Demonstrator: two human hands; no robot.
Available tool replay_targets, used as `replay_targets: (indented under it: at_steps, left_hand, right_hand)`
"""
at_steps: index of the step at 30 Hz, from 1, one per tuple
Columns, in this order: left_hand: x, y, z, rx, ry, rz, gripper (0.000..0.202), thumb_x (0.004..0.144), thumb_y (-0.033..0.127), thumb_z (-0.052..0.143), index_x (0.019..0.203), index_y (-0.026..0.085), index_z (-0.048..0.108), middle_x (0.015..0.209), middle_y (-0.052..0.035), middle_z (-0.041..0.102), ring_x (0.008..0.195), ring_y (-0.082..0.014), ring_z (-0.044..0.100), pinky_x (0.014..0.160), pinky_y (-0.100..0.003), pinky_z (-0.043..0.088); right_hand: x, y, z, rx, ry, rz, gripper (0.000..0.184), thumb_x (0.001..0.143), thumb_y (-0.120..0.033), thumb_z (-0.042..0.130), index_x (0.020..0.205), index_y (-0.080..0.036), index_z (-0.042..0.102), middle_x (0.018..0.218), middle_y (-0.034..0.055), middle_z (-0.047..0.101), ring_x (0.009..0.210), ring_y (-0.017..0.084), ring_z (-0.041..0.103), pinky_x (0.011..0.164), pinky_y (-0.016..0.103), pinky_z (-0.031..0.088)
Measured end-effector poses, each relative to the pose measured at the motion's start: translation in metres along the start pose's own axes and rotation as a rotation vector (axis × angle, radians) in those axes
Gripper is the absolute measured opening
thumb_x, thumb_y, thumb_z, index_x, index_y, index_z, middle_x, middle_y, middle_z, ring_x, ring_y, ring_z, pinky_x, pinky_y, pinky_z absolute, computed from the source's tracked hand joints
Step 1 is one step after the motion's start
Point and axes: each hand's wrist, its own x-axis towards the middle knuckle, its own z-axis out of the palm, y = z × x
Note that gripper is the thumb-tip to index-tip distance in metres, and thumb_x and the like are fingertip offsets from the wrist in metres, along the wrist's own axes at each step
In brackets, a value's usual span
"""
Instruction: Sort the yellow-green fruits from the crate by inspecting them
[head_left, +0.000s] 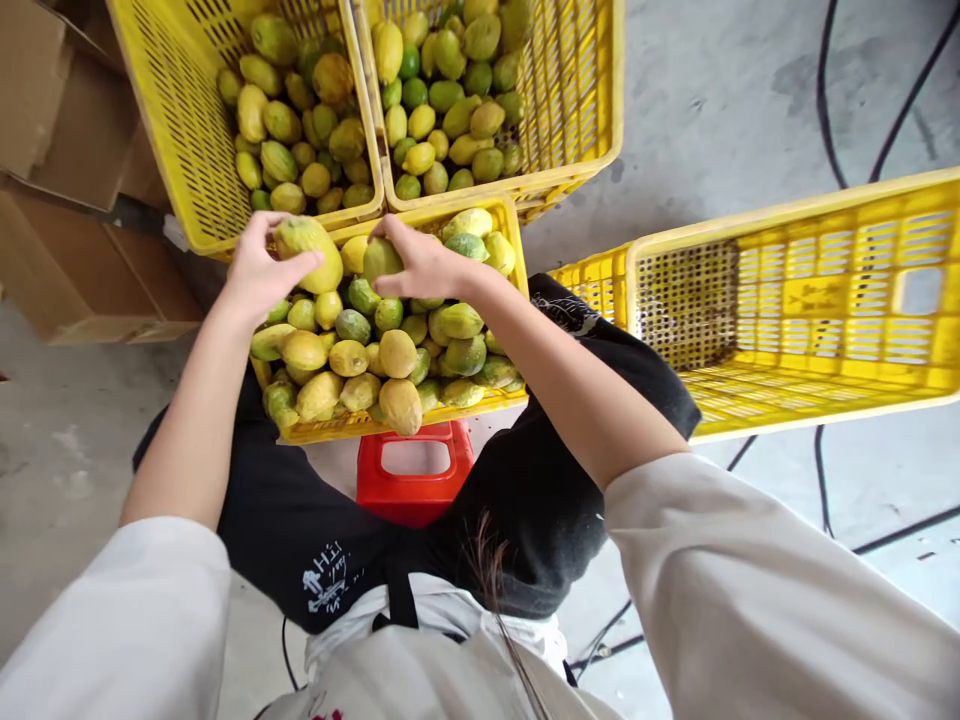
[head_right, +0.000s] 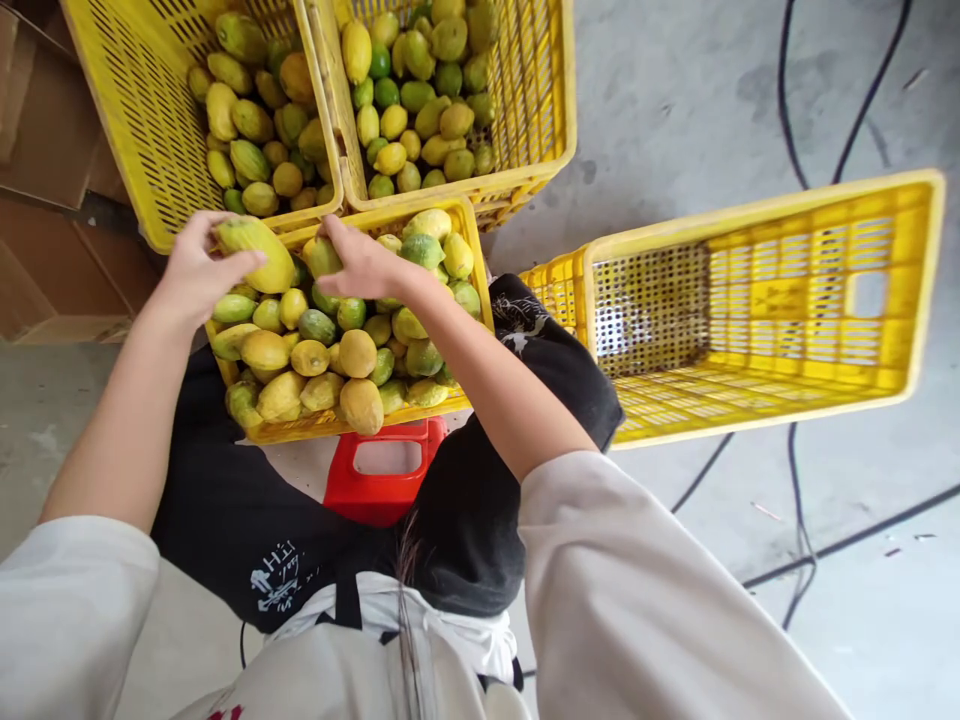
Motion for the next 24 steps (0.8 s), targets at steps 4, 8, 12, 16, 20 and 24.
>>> replay_targets:
  at_steps: [4,8,12,16,20,24]
  left_hand:
    - [-0.038,0.015,0.026,-0.255,0.001,0.373,0.047,0.097,0.008,0.065,0.130,0.039,0.077,0.110,0.0016,0.089,0.165,-0.0238,0.067,0.117,-0.040,0.067]
    - [-0.054,0.011,0.044,-0.346,-0.043,0.238,0.019,0.119,0.032,0.061,0.117,0.028,0.080,0.094,-0.0023,0.087,0.111,-0.0273,0.088,0.080,-0.035,0.070]
    - [-0.058,0.004,0.059,-0.326,-0.034,0.106,0.039,0.128,0.050,0.056,0.115,0.023,0.081,0.089,-0.0072,0.083,0.088,-0.0243,0.082,0.073,-0.031,0.064]
    - [-0.067,0.003,0.072,-0.475,0.009,-0.038,0.064,0.130,0.069,0.037,0.130,0.021,0.079,0.084,-0.0063,0.078,0.082,-0.0217,0.075,0.073,-0.031,0.062]
    - [-0.067,0.004,0.075,-0.561,0.083,-0.072,0.049,0.129,0.063,0.041,0.124,0.029,0.075,0.080,0.0002,0.073,0.079,-0.0190,0.071,0.074,-0.028,0.062]
    - [-0.063,0.002,0.077,-0.537,0.059,-0.085,0.044,0.128,0.059,0.043,0.127,0.030,0.077,0.082,-0.0012,0.077,0.075,-0.0213,0.071,0.066,-0.029,0.061]
  right_hand:
    - [0.005,-0.019,-0.003,0.703,0.113,-0.015,0.053,0.077,-0.035,0.078,0.129,-0.030,0.067,0.114,-0.0014,0.073,0.108,0.026,0.068,0.095,0.039,0.062]
    - [-0.007,-0.046,0.003,1.102,0.163,0.126,0.040,0.085,-0.054,0.088,0.111,-0.031,0.067,0.098,-0.0028,0.075,0.097,0.021,0.072,0.077,0.032,0.060]
    - [-0.016,-0.064,0.009,1.195,0.172,0.195,0.042,0.090,-0.058,0.098,0.095,-0.030,0.066,0.090,-0.0018,0.075,0.094,0.020,0.076,0.074,0.030,0.065]
    - [-0.012,-0.070,0.009,1.292,0.207,0.344,0.028,0.104,-0.054,0.076,0.088,-0.033,0.068,0.077,-0.0004,0.071,0.089,0.023,0.081,0.064,0.029,0.063]
    - [-0.011,-0.075,0.005,1.445,0.264,0.531,0.035,0.121,-0.041,0.050,0.095,-0.029,0.070,0.076,0.0003,0.074,0.073,0.019,0.076,0.063,0.029,0.067]
    - [-0.018,-0.079,0.005,1.427,0.309,0.559,0.036,0.124,-0.048,0.052,0.098,-0.030,0.069,0.078,0.0006,0.074,0.076,0.020,0.075,0.064,0.029,0.065]
